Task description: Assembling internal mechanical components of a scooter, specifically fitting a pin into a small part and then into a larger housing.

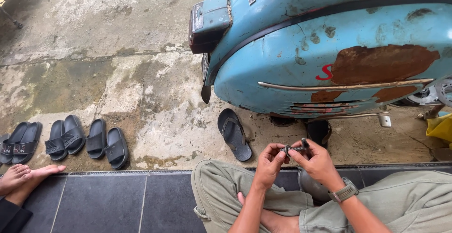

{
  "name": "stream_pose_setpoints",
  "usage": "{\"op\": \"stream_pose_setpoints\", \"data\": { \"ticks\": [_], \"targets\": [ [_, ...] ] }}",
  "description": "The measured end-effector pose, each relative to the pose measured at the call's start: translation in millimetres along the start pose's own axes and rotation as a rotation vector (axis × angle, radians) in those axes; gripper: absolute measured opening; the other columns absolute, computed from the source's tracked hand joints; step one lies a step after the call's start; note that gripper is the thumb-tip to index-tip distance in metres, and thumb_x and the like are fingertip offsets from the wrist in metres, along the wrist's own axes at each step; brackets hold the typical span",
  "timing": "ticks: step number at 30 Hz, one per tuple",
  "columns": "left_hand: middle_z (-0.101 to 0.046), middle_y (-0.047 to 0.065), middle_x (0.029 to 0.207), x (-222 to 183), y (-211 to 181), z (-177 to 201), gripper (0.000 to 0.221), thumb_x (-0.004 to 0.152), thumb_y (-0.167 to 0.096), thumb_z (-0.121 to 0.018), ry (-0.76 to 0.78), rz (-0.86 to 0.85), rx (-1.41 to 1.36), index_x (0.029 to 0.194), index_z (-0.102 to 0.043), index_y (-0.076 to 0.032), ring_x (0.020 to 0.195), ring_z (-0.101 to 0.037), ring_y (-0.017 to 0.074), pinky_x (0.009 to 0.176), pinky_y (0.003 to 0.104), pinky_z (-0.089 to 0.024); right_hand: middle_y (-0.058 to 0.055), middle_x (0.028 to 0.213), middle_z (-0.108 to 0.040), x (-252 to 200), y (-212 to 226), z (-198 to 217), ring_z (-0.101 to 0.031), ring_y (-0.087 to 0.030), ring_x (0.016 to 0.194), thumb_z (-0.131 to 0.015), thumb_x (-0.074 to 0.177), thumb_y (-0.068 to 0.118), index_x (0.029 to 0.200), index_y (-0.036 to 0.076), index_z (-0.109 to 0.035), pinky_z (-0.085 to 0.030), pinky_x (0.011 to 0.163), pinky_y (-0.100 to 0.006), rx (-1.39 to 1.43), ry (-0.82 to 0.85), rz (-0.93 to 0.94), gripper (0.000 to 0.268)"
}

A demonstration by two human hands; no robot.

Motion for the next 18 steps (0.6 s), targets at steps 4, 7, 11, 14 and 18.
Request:
{"op": "stream_pose_setpoints", "data": {
  "ticks": [4,7,11,14,18],
  "targets": [
    [-0.067,0.017,0.096,10.5,28.1,20.4,0.025,0.098,-0.007,-0.068,-0.137,-0.085,-0.176,0.119,-0.059,0.002,0.08,-0.07,0.0205,0.073,0.025,-0.06,-0.011,0.082,-0.066,8.5,-23.6,10.4,-0.057,-0.016,0.069,-0.077,0.086,0.023,0.117,0.008,-0.077,-0.052,0.063,-0.033,-0.022,-0.086,0.165,0.035],
    [-0.067,0.017,0.098,10.5,22.1,23.1,0.025,0.097,-0.008,-0.069,-0.181,-0.072,-0.251,0.117,-0.06,0.002,0.082,-0.07,0.0205,0.074,0.024,-0.06,-0.014,0.1,-0.061,13.6,-30.2,17.5,-0.056,-0.022,0.093,-0.053,0.097,0.009,0.14,0.008,-0.067,-0.051,0.087,-0.043,-0.142,-0.081,0.189,0.046],
    [-0.07,0.023,0.099,7.1,21.5,17.7,0.024,0.098,-0.006,-0.067,-0.156,-0.046,-0.263,0.119,-0.057,0.0,0.082,-0.074,0.0203,0.075,0.023,-0.062,-0.014,0.107,-0.056,4.9,3.7,10.1,-0.059,-0.025,0.095,-0.054,0.097,-0.002,0.145,0.006,-0.062,-0.05,0.092,-0.04,-0.287,-0.106,0.413,0.05],
    [-0.071,0.027,0.098,8.6,18.4,14.1,0.026,0.098,-0.004,-0.067,-0.123,-0.042,-0.248,0.12,-0.053,0.001,0.082,-0.075,0.0225,0.075,0.025,-0.064,-0.011,0.104,-0.061,6.9,23.2,7.5,-0.065,-0.025,0.09,-0.062,0.096,-0.004,0.134,0.004,-0.068,-0.053,0.085,-0.038,-0.283,-0.111,0.564,0.039],
    [-0.071,0.028,0.098,6.7,14.2,6.6,0.036,0.098,-0.003,-0.066,-0.056,-0.053,-0.242,0.127,-0.045,-0.003,0.082,-0.076,0.0238,0.076,0.026,-0.065,-0.007,0.103,-0.066,13.4,8.0,10.0,-0.068,-0.028,0.086,-0.07,0.091,-0.001,0.119,0.008,-0.073,-0.054,0.081,-0.04,-0.435,-0.111,0.663,0.029]
  ]
}}
Point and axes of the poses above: each hand's wrist, its own x-axis towards the middle knuckle, its own z-axis out of the back of the hand, y = z × x, the point moved 3 cm from there along x, towards the middle knuckle
